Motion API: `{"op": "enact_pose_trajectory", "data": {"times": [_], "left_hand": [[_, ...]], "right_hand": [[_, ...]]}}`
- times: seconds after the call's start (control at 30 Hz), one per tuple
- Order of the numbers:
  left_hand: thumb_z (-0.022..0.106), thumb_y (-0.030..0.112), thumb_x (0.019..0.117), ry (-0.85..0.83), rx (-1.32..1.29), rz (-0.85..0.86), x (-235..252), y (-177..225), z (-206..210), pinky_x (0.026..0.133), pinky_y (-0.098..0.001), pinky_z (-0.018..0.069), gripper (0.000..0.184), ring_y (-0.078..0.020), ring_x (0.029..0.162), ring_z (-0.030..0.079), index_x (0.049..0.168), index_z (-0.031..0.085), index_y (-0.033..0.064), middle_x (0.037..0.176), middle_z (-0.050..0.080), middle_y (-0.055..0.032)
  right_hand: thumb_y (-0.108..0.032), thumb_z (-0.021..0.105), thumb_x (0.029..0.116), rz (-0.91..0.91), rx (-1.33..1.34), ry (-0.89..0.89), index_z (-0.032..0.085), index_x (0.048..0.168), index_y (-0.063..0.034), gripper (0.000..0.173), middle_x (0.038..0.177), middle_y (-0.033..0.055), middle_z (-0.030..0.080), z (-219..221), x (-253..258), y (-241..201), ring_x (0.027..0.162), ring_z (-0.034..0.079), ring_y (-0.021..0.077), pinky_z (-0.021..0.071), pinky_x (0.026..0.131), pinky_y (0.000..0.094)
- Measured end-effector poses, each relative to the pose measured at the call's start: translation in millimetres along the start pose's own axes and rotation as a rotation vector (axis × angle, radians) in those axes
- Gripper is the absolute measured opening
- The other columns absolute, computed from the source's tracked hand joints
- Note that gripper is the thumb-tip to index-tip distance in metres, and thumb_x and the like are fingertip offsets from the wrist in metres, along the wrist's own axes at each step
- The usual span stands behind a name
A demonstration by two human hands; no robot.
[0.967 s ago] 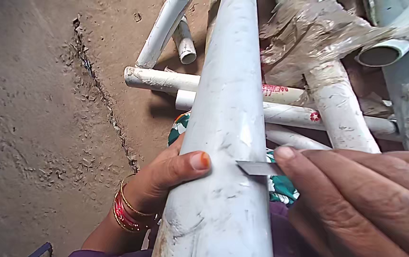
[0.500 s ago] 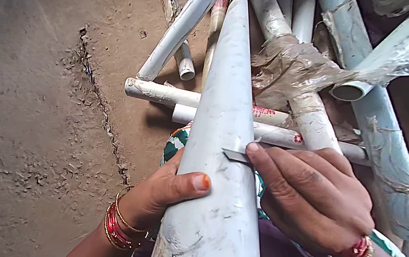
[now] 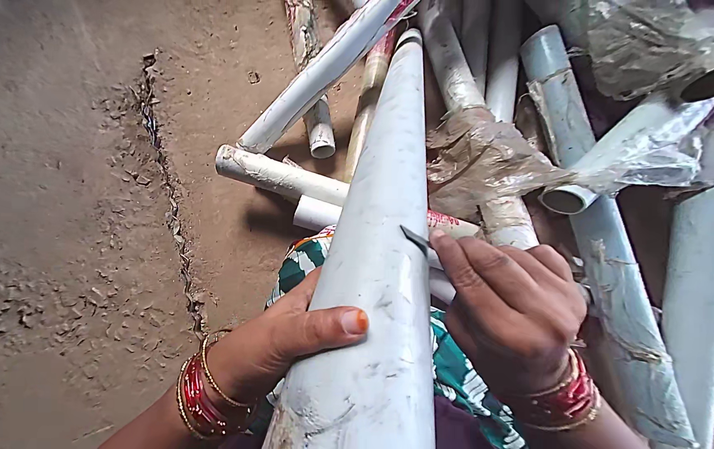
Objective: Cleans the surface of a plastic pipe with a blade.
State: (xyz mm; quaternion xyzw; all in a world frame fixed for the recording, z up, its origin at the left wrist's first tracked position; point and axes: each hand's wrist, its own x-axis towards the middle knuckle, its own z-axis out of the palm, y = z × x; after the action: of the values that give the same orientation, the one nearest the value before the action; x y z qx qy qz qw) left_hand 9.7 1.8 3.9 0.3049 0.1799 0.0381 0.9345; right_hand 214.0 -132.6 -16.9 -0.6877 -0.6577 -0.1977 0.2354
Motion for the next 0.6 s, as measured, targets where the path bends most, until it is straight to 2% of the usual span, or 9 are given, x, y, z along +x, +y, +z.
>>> {"op": "enact_pose_trajectory", "data": {"times": [0.1, 0.2, 0.33, 0.4, 0.47, 0.6], "left_hand": [[0.071, 0.034, 0.0964, -0.021, -0.008, 0.002, 2, 1, -1, 0.088, -0.0204, 0.0602, 0.028, -0.0026, 0.097, 0.073, 0.12, 0.064, 0.0195, 0.104, 0.077, 0.0059], [0.072, 0.035, 0.0959, -0.014, 0.014, -0.007, 2, 1, 1, 0.087, -0.0199, 0.0605, 0.028, -0.0022, 0.095, 0.073, 0.119, 0.064, 0.0201, 0.102, 0.077, 0.0064], [0.074, 0.035, 0.094, 0.025, 0.01, -0.024, 0, 1, 1, 0.086, -0.0208, 0.061, 0.032, -0.0032, 0.094, 0.074, 0.119, 0.062, 0.0186, 0.101, 0.077, 0.0057], [0.074, 0.035, 0.0939, 0.011, 0.003, -0.027, 1, 1, 1, 0.086, -0.0209, 0.0609, 0.033, -0.0032, 0.094, 0.074, 0.119, 0.061, 0.0189, 0.101, 0.077, 0.006], [0.074, 0.036, 0.0938, 0.001, -0.009, -0.028, 1, 1, 0, 0.086, -0.0216, 0.0612, 0.033, -0.0041, 0.094, 0.074, 0.119, 0.062, 0.0185, 0.101, 0.077, 0.0051], [0.073, 0.035, 0.0951, -0.001, -0.002, -0.012, 1, 0, 0, 0.086, -0.0216, 0.0612, 0.031, -0.0039, 0.094, 0.074, 0.118, 0.063, 0.018, 0.101, 0.077, 0.0052]], "right_hand": [[0.001, 0.051, 0.0975, 0.063, 0.084, 0.018, 0.075, 0.113, 0.0001, 0.028, 0.095, 0.0149, 0.074, -10, 3, 2, 0.077, 0.06, 0.0245, 0.0404, 0.072, 0.0377], [0.0, 0.052, 0.0989, -0.003, 0.187, -0.032, 0.072, 0.115, -0.0018, 0.025, 0.096, 0.0102, 0.073, -22, 4, -14, 0.077, 0.056, 0.0208, 0.0385, 0.073, 0.0349], [0.001, 0.055, 0.0975, -0.036, 0.011, -0.024, 0.074, 0.114, 0.0003, 0.025, 0.09, 0.0117, 0.072, -12, 7, -14, 0.072, 0.054, 0.0227, 0.0369, 0.069, 0.0372], [0.002, 0.054, 0.0958, -0.014, -0.043, -0.005, 0.074, 0.114, -0.0001, 0.027, 0.093, 0.0134, 0.073, -8, 6, -5, 0.073, 0.057, 0.0248, 0.0376, 0.07, 0.0391], [0.001, 0.053, 0.097, 0.01, 0.016, 0.024, 0.074, 0.112, -0.0003, 0.026, 0.094, 0.0134, 0.074, -12, 7, -4, 0.074, 0.059, 0.0239, 0.0389, 0.07, 0.0379], [0.002, 0.053, 0.099, -0.058, 0.095, -0.016, 0.071, 0.115, -0.0005, 0.025, 0.093, 0.0106, 0.072, -15, 4, -15, 0.074, 0.054, 0.0212, 0.0378, 0.072, 0.0356]]}}
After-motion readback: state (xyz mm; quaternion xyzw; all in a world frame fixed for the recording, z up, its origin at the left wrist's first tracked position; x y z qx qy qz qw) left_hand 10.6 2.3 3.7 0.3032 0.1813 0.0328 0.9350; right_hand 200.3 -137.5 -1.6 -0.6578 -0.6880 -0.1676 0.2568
